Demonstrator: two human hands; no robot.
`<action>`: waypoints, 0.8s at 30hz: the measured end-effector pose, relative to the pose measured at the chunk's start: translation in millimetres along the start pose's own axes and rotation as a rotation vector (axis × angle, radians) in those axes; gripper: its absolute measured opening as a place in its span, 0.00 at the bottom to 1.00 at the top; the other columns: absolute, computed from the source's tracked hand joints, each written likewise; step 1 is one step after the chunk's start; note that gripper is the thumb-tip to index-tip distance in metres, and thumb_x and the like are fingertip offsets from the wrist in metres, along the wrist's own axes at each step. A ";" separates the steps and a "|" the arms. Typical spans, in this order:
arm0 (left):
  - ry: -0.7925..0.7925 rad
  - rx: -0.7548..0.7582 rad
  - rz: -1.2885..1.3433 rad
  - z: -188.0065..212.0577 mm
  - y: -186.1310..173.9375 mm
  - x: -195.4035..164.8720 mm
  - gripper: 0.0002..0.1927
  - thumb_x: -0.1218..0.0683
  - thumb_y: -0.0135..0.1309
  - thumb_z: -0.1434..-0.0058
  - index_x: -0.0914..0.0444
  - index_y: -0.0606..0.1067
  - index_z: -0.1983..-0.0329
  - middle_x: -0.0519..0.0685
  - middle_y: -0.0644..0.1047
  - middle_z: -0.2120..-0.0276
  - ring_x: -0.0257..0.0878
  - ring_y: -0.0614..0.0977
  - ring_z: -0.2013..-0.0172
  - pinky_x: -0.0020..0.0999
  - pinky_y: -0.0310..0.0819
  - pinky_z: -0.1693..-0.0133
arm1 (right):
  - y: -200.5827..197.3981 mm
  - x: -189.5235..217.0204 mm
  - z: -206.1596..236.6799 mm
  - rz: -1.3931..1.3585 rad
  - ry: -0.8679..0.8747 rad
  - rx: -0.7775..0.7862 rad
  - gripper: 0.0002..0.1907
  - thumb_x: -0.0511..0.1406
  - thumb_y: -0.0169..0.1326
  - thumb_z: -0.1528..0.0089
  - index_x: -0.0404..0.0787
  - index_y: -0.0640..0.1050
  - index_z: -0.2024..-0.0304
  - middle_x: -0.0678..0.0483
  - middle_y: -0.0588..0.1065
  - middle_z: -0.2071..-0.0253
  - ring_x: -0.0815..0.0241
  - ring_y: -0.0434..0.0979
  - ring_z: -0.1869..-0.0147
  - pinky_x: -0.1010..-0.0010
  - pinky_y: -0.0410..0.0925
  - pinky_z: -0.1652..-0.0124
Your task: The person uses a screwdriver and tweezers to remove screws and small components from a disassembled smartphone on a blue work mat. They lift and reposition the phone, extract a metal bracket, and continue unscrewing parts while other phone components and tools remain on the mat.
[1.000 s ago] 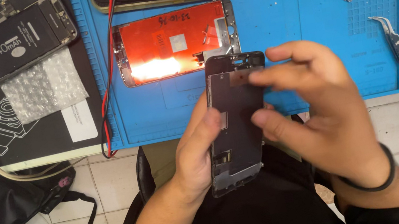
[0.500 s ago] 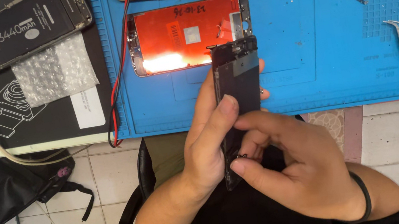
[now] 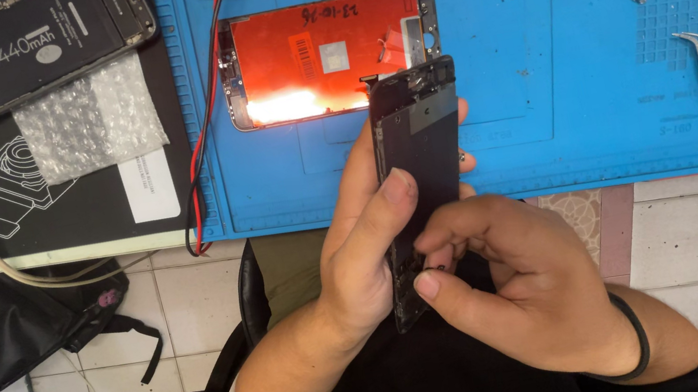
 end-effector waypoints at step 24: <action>-0.118 -0.156 -0.006 -6.6 2.3 -4.6 0.30 0.45 0.36 0.23 0.66 0.56 0.25 0.58 0.67 0.31 0.41 0.74 0.42 0.37 0.75 0.49 | -2.0 11.7 -15.3 0.334 -0.074 0.036 0.17 0.33 0.70 0.47 0.39 0.79 0.57 0.56 0.76 0.63 0.68 0.77 0.67 0.79 0.72 0.66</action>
Point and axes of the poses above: each hand's wrist, its own z-axis away from the middle knuckle, its own y-axis out of the palm, x = y × z, the point moved 4 cm from there along -z, towards the middle knuckle
